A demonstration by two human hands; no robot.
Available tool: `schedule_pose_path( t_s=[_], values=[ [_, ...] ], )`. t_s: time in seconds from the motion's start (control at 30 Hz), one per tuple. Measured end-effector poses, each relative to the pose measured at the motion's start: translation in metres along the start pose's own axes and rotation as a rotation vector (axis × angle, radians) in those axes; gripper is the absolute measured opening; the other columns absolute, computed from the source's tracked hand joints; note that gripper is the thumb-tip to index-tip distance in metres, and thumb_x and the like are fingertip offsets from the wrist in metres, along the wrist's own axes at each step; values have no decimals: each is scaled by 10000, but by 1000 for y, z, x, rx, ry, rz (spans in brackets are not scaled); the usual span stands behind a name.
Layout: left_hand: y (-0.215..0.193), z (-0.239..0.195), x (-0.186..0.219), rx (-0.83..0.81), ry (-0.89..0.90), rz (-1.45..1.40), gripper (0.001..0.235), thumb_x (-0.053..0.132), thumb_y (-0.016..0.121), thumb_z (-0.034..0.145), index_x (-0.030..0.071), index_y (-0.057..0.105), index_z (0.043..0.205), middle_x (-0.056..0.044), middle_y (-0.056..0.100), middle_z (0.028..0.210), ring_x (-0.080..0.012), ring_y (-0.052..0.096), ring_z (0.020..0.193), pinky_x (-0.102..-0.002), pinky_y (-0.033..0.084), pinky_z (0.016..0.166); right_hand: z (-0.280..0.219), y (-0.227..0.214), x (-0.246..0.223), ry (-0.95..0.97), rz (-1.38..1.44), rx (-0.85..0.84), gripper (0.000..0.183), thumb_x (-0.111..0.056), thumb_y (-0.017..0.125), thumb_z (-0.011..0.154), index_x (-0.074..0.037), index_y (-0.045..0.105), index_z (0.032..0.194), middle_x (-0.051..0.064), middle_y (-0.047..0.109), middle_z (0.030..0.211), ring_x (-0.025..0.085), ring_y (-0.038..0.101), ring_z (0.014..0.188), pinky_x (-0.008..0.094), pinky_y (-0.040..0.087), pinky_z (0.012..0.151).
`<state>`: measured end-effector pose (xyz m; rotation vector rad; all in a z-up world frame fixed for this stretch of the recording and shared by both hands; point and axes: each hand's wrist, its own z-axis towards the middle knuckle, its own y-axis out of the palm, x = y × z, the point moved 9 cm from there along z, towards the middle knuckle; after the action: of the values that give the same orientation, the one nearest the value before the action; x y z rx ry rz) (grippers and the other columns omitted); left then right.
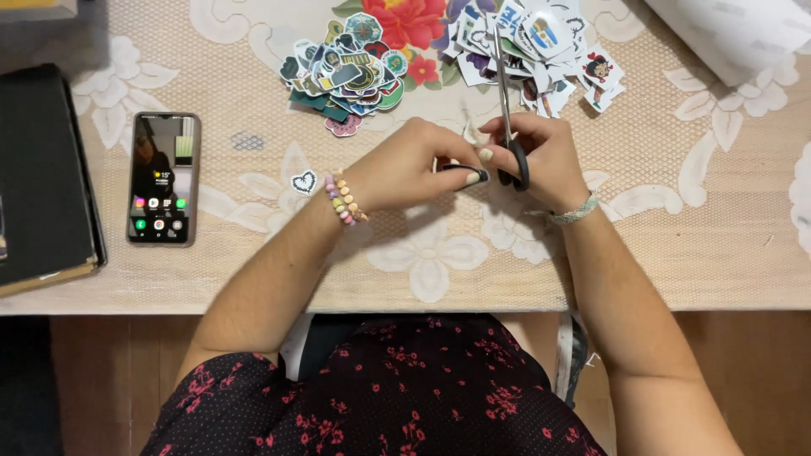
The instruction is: The person sits at a table and uses scissors to cut out various printed stickers from a sheet. They carefully trim around the edges of each sticker, including designs like a cassette tape and a cartoon character, and place the finished pieces into a pile.
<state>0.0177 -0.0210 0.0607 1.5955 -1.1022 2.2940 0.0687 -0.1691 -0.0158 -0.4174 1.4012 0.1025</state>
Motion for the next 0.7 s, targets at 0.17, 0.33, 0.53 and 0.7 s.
schedule_pose_path(
  t_s=[0.17, 0.33, 0.53, 0.7],
  values=[
    [-21, -45, -30, 192, -123, -206, 145, 100, 676, 860, 133, 782, 953, -9, 717, 725, -64, 612, 701, -207, 532, 624, -5, 9, -5, -11, -23, -58, 434, -162, 914, 777, 8, 705, 1117, 86, 644, 777, 84, 554, 550, 187, 453, 495],
    [-20, -76, -67, 239, -239, -424, 165, 65, 676, 835, 94, 787, 953, 15, 693, 702, -39, 597, 704, -194, 534, 654, -7, 20, 5, 5, -93, -108, 474, -188, 929, 727, -8, 714, 1109, 46, 596, 762, 60, 504, 520, 177, 400, 473],
    [-94, -72, -112, 196, -418, -204, 146, 110, 681, 803, 112, 774, 915, -9, 715, 775, -87, 614, 712, -244, 523, 640, -10, 29, -2, 31, -120, -98, 423, -166, 920, 746, -13, 723, 1087, 53, 604, 735, 74, 507, 495, 170, 372, 477],
    [-207, -46, -216, 604, -469, -162, 146, 139, 619, 920, 179, 688, 798, 27, 701, 1238, -30, 626, 752, -205, 568, 698, -7, 23, 1, 21, -200, -117, 367, -215, 870, 781, -52, 729, 1078, 11, 600, 705, 48, 424, 485, 182, 326, 472]
  ],
)
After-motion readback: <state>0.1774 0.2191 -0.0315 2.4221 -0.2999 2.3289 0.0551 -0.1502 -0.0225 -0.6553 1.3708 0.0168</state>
